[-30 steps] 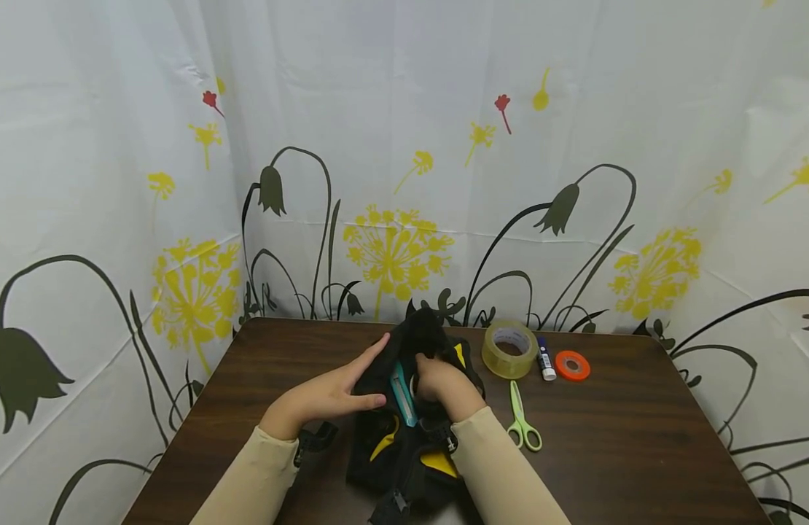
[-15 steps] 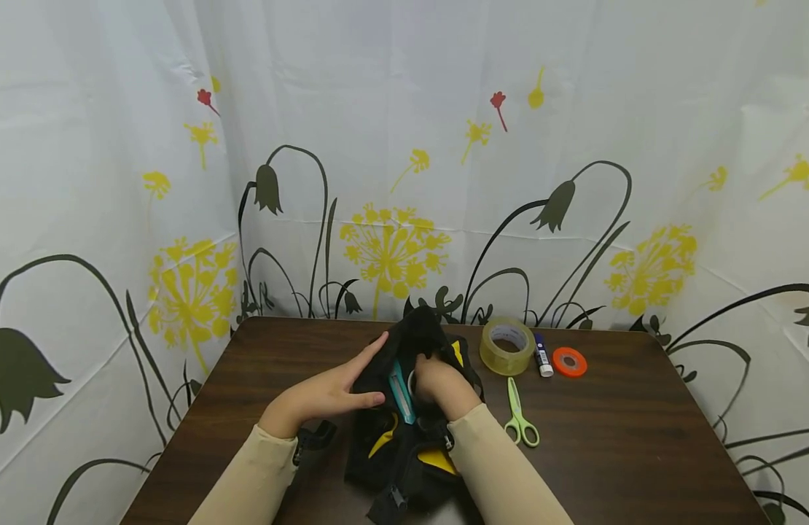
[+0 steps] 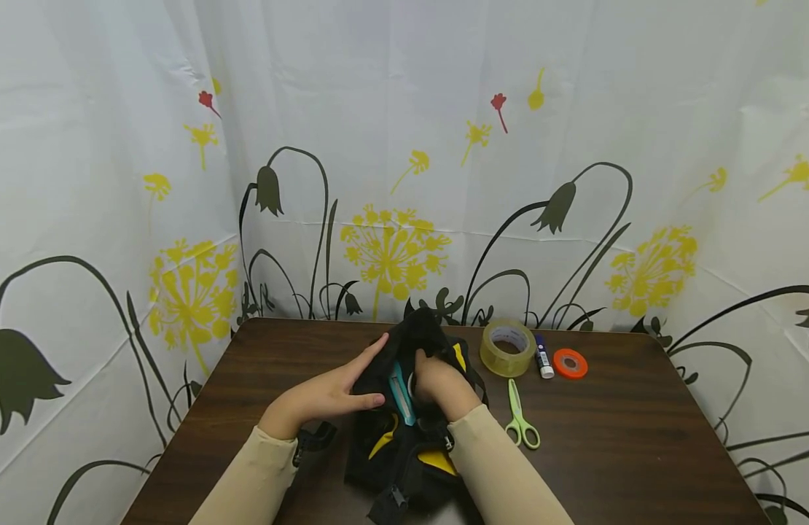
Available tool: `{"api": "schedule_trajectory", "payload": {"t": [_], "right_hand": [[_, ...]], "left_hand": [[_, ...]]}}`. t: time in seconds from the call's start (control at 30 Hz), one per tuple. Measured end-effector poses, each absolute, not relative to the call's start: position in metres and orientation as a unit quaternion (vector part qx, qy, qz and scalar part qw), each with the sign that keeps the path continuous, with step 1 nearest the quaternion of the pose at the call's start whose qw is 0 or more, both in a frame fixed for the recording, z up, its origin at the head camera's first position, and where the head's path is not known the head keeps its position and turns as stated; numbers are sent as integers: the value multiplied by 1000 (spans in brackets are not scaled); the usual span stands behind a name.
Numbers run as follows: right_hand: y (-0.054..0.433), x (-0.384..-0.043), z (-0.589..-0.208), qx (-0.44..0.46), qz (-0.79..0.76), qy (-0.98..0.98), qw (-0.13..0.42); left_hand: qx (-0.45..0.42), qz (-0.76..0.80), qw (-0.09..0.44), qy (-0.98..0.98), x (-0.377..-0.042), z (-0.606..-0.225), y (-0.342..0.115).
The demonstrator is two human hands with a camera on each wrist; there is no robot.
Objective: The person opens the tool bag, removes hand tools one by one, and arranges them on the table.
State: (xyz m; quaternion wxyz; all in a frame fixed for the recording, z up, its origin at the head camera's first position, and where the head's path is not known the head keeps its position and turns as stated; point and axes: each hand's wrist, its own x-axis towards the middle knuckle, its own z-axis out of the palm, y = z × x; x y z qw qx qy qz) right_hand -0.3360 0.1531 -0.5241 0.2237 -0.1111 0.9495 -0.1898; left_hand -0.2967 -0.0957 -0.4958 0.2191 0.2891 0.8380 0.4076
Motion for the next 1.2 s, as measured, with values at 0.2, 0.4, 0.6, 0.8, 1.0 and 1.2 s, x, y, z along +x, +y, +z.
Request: {"api": "schedule_trajectory", "payload": {"t": [0.2, 0.4, 0.6, 0.8, 1.0, 1.2], "right_hand": [[155, -341, -530, -105, -257, 939, 203], [155, -343, -533, -113, -291, 936, 166], [157, -339, -522, -132, -286, 940, 128], [158, -334, -509, -161, -258, 945, 120], [160, -330, -504, -146, -255, 951, 98], [161, -325, -491, -121, -272, 951, 86]], "left_hand": [[289, 402, 218, 841, -297, -497, -96], [287, 408, 217, 839, -296, -496, -95], [283, 417, 222, 835, -296, -494, -96], [279, 421, 221, 835, -297, -495, -97], [275, 420, 223, 835, -296, -495, -96], [269, 419, 225, 838, -295, -493, -96]]}}
